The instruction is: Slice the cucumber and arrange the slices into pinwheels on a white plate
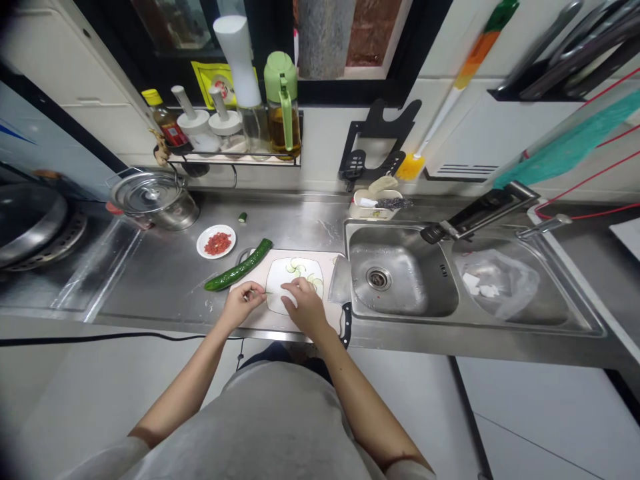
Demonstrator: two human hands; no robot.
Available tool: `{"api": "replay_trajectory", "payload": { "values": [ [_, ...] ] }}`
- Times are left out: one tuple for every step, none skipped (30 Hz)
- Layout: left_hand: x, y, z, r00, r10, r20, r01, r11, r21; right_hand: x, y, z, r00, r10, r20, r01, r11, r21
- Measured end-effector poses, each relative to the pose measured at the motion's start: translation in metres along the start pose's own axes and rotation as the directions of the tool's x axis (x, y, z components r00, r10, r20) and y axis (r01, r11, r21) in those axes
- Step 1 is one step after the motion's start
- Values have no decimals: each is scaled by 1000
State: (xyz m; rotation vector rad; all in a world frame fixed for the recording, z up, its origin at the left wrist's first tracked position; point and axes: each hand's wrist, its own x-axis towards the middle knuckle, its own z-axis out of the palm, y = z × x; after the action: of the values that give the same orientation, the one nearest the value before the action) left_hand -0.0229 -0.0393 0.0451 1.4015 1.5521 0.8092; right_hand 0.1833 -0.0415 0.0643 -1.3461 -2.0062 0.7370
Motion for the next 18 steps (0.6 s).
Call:
{"api": "replay_trajectory", "payload": {
  "values": [
    [-1, 4, 2, 1000, -1, 17, 1, 1000, -10, 2, -2, 2, 1000, -15, 21, 16, 1000, -11],
    [-3, 7, 5, 999, -1, 33, 2, 1000, -21, 3, -3, 4, 999, -21, 40, 22, 1000, -18],
    [-4, 10, 8, 999, 0, 45, 2, 999, -35, 4, -3, 6, 998, -22, 55, 24, 999, -21],
    [-5, 11, 10, 998, 1, 57, 2, 999, -51, 4, -2, 7, 998, -22, 65, 24, 999, -21],
    [-6, 13, 13, 998, 2, 66, 2, 998, -68, 4, -1, 8, 997, -24, 73, 25, 1000, -18],
    [-7, 13, 15, 997, 2, 72, 5, 996, -87, 4, 1, 9, 997, -28, 77, 29, 1000, -9],
    [-8, 13, 18, 997, -4, 74, 11, 994, -105, 3, 3, 9, 996, -32, 77, 32, 999, 6],
    [-8, 13, 20, 998, -16, 67, 25, 992, -127, 3, 5, 8, 997, -33, 74, 31, 999, 28],
    [-9, 12, 23, 998, -38, 54, 46, 986, -158, 2, 7, 8, 997, -28, 68, 24, 998, 56],
    [-9, 12, 25, 996, -73, 45, 81, 977, -199, 2, 8, 8, 998, -16, 63, 10, 996, 90],
    [-10, 11, 27, 991, -122, 49, 131, 959, -250, 2, 10, 7, 998, 5, 59, -12, 992, 126],
    [-11, 11, 29, 980, -185, 73, 199, 932, -303, 2, 11, 6, 998, 29, 58, -38, 986, 161],
    [-11, 12, 31, 960, -252, 120, 279, 894, -352, 2, 12, 6, 997, 52, 61, -63, 979, 194],
    [-12, 13, 32, 932, -314, 183, 362, 846, -392, 3, 13, 5, 995, 69, 67, -83, 972, 220],
    [-12, 15, 34, 898, -362, 249, 437, 794, -422, 3, 14, 4, 994, 80, 74, -96, 966, 238],
    [-13, 17, 35, 867, -395, 305, 497, 743, -449, 3, 15, 4, 993, 84, 81, -101, 963, 249],
    [-12, 19, 35, 843, -413, 344, 536, 696, -478, 3, 16, 4, 993, 80, 88, -100, 962, 255],
    [-12, 21, 35, 830, -419, 369, 558, 656, -508, 4, 17, 3, 993, 74, 93, -96, 961, 258]
  ]
}}
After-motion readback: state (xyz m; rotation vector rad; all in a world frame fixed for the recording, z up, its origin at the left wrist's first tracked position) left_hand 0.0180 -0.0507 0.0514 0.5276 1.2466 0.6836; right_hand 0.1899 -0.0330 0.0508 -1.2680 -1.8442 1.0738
